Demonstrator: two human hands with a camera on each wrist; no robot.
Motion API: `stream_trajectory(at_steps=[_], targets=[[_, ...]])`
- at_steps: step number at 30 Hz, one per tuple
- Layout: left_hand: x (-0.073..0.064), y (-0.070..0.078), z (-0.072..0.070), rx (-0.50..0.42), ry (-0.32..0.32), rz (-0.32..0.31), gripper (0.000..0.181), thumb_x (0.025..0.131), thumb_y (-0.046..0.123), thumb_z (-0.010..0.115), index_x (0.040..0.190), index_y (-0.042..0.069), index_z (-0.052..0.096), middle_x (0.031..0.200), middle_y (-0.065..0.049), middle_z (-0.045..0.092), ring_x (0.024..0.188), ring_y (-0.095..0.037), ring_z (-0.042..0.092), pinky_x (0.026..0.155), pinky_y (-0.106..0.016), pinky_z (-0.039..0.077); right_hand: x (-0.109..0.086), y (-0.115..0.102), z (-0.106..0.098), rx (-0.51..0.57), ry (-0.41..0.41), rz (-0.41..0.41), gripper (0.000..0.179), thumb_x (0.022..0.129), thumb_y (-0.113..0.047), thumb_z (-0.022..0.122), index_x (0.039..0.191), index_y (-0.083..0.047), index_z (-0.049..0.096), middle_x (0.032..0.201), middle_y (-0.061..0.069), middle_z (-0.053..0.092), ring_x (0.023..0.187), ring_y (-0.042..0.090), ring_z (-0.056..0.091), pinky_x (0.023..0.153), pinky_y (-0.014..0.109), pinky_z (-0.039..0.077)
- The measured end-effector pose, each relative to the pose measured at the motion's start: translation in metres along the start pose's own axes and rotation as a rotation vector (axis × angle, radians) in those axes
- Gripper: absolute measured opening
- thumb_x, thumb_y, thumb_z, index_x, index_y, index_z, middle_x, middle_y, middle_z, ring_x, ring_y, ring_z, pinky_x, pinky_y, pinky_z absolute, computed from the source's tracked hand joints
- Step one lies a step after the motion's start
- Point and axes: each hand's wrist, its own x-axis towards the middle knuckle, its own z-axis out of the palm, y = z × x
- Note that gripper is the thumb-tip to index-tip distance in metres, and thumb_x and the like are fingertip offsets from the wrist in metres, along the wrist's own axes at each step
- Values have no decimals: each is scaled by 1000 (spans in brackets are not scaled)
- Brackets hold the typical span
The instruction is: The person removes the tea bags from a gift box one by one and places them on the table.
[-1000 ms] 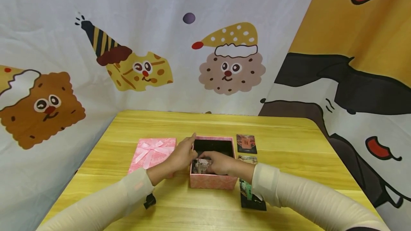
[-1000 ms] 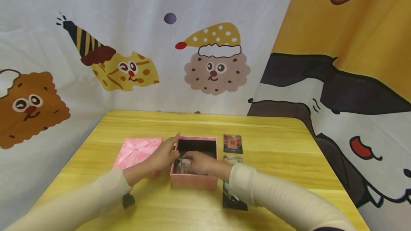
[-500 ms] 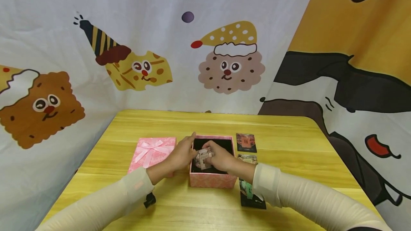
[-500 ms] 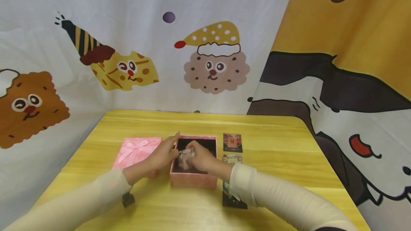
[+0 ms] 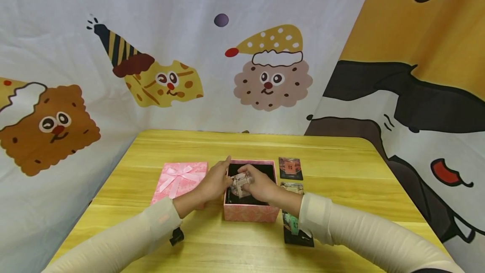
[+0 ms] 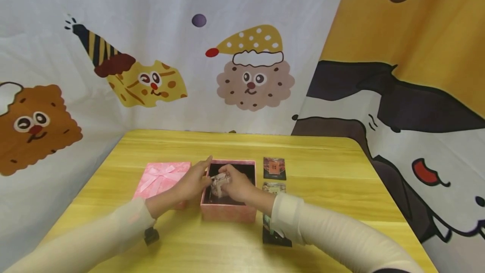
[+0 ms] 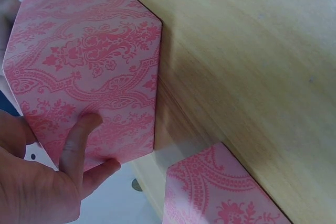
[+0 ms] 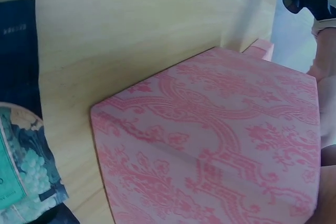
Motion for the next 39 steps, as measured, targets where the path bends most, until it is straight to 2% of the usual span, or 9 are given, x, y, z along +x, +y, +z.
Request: stream_trajectory(at_steps=[5,13,21,24,26,28,31,33,39], targets=[[0,0,0,5,3,-15,75,88,-6,65,155,-12,33,145,-34,51,100,-29,58,89,-45,51,-3,-7,-4,-9,26,-38,45,99,2,57,143,-5,51,124,19,64,53,14,35,52,29,35],[0,2,-1,-65,-52,-77,76,93,-5,60,160,-8,24,148,-31,47,60,-15,45,60,-29,42,-5,-14,-17,23,54,-24,42,100,0,57,142,-8,53,139,23,58,60,13,41,56,31,37],[1,1,0,-63,-46,-88,77,93,-3,60,161,-5,23,149,-30,48,59,-13,43,65,-33,44,-10,-17,-40,106,112,-33,43,97,1,56,139,-8,56,149,21,44,57,17,30,56,32,34],[1,1,0,-59,-44,-84,77,93,-3,59,161,-5,23,148,-30,48,59,-12,42,65,-32,42,-12,-16,-51,125,131,-25,44,97,1,56,140,-8,55,152,22,40,69,24,43,58,34,35],[0,1,-1,-72,-58,-89,77,93,-4,58,162,-4,21,152,-30,44,59,-13,42,63,-32,41,-14,-14,-59,125,144,-27,44,98,-1,56,141,-9,55,156,23,37,97,32,54,64,36,39],[-1,2,-1,-58,-43,-78,77,92,-4,58,161,-5,23,154,-31,43,67,-16,49,69,-34,44,-16,-12,-65,134,153,-31,45,98,-1,56,142,-9,54,160,24,32,129,40,43,72,38,41],[-2,2,-1,-50,-27,-56,77,90,-4,59,159,-7,26,152,-32,44,90,-26,57,80,-40,46,-18,-9,-71,148,174,-32,45,98,-1,55,142,-8,54,164,22,27,140,41,36,77,38,43],[-2,2,0,-29,-5,-36,76,88,-4,60,158,-9,29,150,-32,47,106,-29,55,87,-42,46,-20,-8,-75,163,191,-26,45,98,-2,55,142,-8,54,165,21,26,131,42,40,75,37,43],[-2,2,0,-32,-10,-44,75,90,-3,60,157,-10,29,151,-31,47,112,-29,54,93,-44,47,-24,-3,-89,207,231,-24,46,99,-5,55,145,-6,51,165,20,25,141,44,35,91,45,46]])
